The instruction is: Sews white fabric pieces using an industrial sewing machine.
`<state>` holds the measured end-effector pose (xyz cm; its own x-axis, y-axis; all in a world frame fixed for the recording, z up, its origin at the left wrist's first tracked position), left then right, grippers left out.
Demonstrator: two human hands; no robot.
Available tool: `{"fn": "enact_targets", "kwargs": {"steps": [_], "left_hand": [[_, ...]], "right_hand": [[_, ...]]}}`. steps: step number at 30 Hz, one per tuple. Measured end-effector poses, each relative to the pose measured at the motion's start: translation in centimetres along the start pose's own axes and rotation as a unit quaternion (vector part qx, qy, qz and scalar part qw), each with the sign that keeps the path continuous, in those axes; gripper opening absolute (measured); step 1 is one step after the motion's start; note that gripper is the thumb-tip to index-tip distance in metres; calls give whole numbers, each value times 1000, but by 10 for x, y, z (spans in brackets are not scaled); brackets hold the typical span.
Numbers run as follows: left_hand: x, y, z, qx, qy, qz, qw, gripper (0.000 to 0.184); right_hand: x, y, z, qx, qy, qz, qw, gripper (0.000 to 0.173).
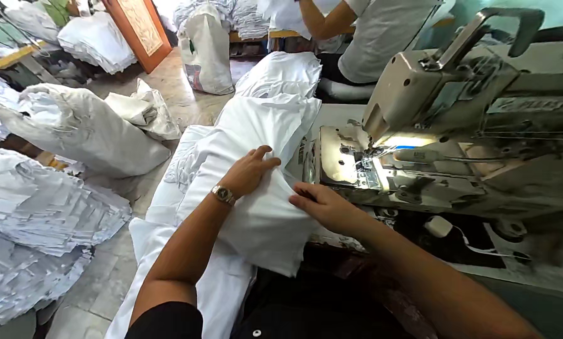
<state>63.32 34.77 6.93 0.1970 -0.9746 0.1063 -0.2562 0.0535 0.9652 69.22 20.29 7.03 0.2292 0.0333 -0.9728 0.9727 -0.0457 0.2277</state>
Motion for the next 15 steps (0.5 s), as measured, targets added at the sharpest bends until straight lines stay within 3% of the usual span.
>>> {"fn": "enact_targets", "kwargs": {"steps": [2,3,6,7,9,10,12,13,15], "left_hand": [[12,21,-29,0,-39,-35,999,20],[25,39,-37,38,-60,-23,997,15],[71,93,-35,242,-103,108,959,9],[80,93,-30,297,-104,165,935,9],[76,53,-22,343,-60,219,912,14],[64,17,-20,326,-4,216,921,16],[32,-53,-18,201,137,172,955,22],[21,-73,-17,122,181,157,963,27],[21,-81,-16,54,202,143,967,35]], "right_hand": [[-27,25,34,26,50,-42,998,26],[-39,39,52,47,80,-79,993,21],[-53,64,91,28,148,-169,974,18],[-45,63,98,16,140,-178,974,20],[-6,57,110,44,47,-198,978,25],[21,55,118,82,-13,-209,974,24],[72,53,134,144,-80,-240,957,17],[91,50,139,144,-80,-268,949,14],[115,45,147,160,-76,-292,940,20]]}}
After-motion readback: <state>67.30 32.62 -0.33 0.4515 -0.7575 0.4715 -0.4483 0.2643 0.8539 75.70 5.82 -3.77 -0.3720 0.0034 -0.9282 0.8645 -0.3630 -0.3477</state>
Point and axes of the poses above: each hand's wrist, its own z-axis away from the middle knuckle, its own y-axis out of the back of the hand, x = y × z, the point moved 9 cm from there along -z, towards the middle knuckle, and after that the axes turned 10 degrees about -z, right-handed, at the moved point
